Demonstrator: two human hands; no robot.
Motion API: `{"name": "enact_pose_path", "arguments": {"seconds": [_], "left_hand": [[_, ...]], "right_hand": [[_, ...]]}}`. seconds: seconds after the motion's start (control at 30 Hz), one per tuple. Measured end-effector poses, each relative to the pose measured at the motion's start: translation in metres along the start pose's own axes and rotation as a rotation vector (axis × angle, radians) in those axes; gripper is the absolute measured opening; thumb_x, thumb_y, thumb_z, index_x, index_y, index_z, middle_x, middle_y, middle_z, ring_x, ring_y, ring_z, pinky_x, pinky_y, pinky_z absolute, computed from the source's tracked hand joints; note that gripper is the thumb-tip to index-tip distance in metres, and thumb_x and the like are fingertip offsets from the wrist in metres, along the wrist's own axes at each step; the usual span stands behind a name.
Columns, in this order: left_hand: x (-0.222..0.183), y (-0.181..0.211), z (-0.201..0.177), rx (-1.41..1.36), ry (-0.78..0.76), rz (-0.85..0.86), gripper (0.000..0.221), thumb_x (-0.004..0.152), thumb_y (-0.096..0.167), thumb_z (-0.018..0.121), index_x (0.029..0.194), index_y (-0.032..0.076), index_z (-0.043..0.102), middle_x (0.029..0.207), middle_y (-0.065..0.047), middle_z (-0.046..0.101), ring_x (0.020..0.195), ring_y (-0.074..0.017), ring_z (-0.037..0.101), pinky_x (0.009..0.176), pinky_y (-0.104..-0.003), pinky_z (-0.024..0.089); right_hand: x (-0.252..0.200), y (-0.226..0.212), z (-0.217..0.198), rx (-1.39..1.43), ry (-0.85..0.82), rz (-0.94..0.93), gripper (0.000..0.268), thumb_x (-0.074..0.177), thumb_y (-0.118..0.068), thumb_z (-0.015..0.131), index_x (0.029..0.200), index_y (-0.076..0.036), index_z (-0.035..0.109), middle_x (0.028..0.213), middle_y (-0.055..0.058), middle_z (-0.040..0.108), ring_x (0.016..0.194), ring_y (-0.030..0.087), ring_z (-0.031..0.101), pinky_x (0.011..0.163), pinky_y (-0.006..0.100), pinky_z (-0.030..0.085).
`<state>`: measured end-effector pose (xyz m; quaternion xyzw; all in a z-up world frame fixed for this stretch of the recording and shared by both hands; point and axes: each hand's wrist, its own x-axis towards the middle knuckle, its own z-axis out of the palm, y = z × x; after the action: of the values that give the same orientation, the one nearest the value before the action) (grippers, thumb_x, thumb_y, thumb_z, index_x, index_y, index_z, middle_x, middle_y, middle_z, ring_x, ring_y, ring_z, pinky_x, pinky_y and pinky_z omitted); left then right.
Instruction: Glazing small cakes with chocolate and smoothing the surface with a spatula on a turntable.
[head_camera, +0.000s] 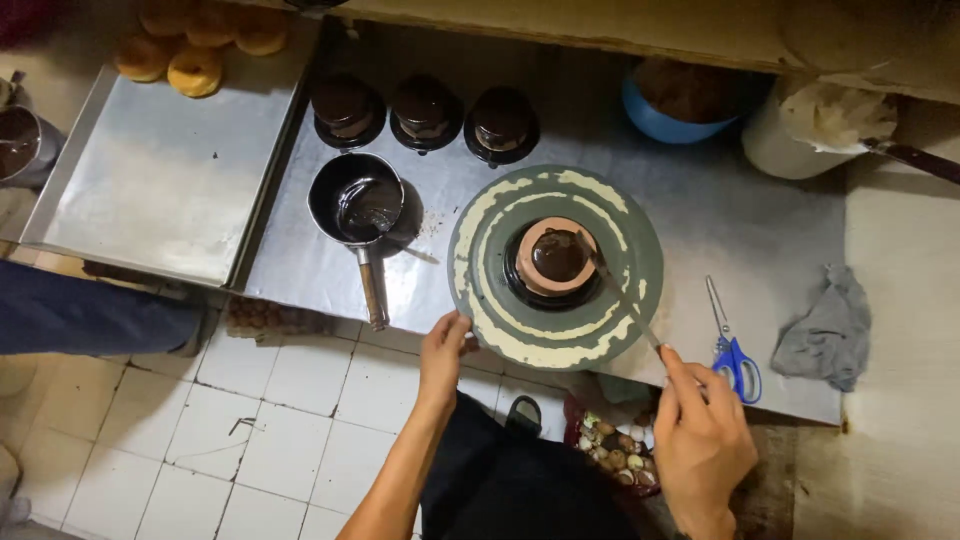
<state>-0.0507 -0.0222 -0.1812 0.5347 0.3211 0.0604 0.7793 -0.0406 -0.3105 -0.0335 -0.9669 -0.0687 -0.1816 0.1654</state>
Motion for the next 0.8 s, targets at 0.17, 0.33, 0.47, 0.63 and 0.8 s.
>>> {"name": "enact_pose_path", "arguments": {"seconds": [0.17, 0.33, 0.47, 0.63, 0.8], "left_hand": [[-0.013, -0.018, -0.002, -0.026, -0.081, -0.136, 0.055, 0.097, 0.032, 0.068, 0.133, -0.009, 0.06, 0.099, -0.015, 0.069, 0.083, -0.0181, 0.068, 0.077, -0.031, 0.053], [-0.011, -0.013, 0.004, -0.075, -0.029, -0.102, 0.054, 0.096, 0.034, 0.066, 0.137, 0.0, 0.058, 0.102, -0.005, 0.066, 0.076, -0.012, 0.058, 0.071, -0.029, 0.049], [-0.018, -0.025, 0.006, 0.016, -0.009, 0.005, 0.054, 0.103, 0.035, 0.068, 0.14, -0.003, 0.063, 0.101, -0.006, 0.057, 0.078, -0.0109, 0.051, 0.071, -0.029, 0.045], [-0.032, -0.021, 0.008, 0.06, -0.218, -0.214, 0.05, 0.095, 0.036, 0.068, 0.122, -0.006, 0.062, 0.101, -0.014, 0.073, 0.085, -0.0194, 0.077, 0.08, -0.032, 0.059], [-0.035, -0.006, 0.012, 0.043, -0.057, -0.231, 0.043, 0.092, 0.038, 0.064, 0.121, 0.007, 0.063, 0.105, -0.002, 0.074, 0.081, -0.0197, 0.074, 0.078, -0.032, 0.055]], "right_hand": [[0.005, -0.007, -0.002, -0.027, -0.029, 0.0, 0.034, 0.091, -0.008, 0.073, 0.122, -0.019, 0.078, 0.107, 0.003, 0.07, 0.096, 0.026, 0.069, 0.081, 0.037, 0.055], [0.005, -0.006, 0.001, -0.022, -0.037, -0.015, 0.037, 0.088, -0.007, 0.072, 0.122, -0.02, 0.078, 0.107, 0.004, 0.07, 0.096, 0.027, 0.069, 0.079, 0.037, 0.055], [0.004, -0.013, 0.001, -0.024, -0.055, -0.02, 0.039, 0.086, -0.008, 0.072, 0.123, -0.022, 0.077, 0.108, 0.004, 0.069, 0.096, 0.027, 0.069, 0.079, 0.039, 0.056], [-0.002, -0.01, 0.005, 0.031, -0.067, -0.005, 0.037, 0.09, -0.009, 0.071, 0.123, -0.023, 0.076, 0.108, 0.004, 0.069, 0.097, 0.027, 0.069, 0.078, 0.039, 0.056], [-0.007, -0.006, 0.009, 0.044, -0.078, -0.003, 0.035, 0.09, -0.011, 0.072, 0.123, -0.023, 0.076, 0.107, 0.003, 0.069, 0.096, 0.026, 0.069, 0.076, 0.038, 0.056]]}}
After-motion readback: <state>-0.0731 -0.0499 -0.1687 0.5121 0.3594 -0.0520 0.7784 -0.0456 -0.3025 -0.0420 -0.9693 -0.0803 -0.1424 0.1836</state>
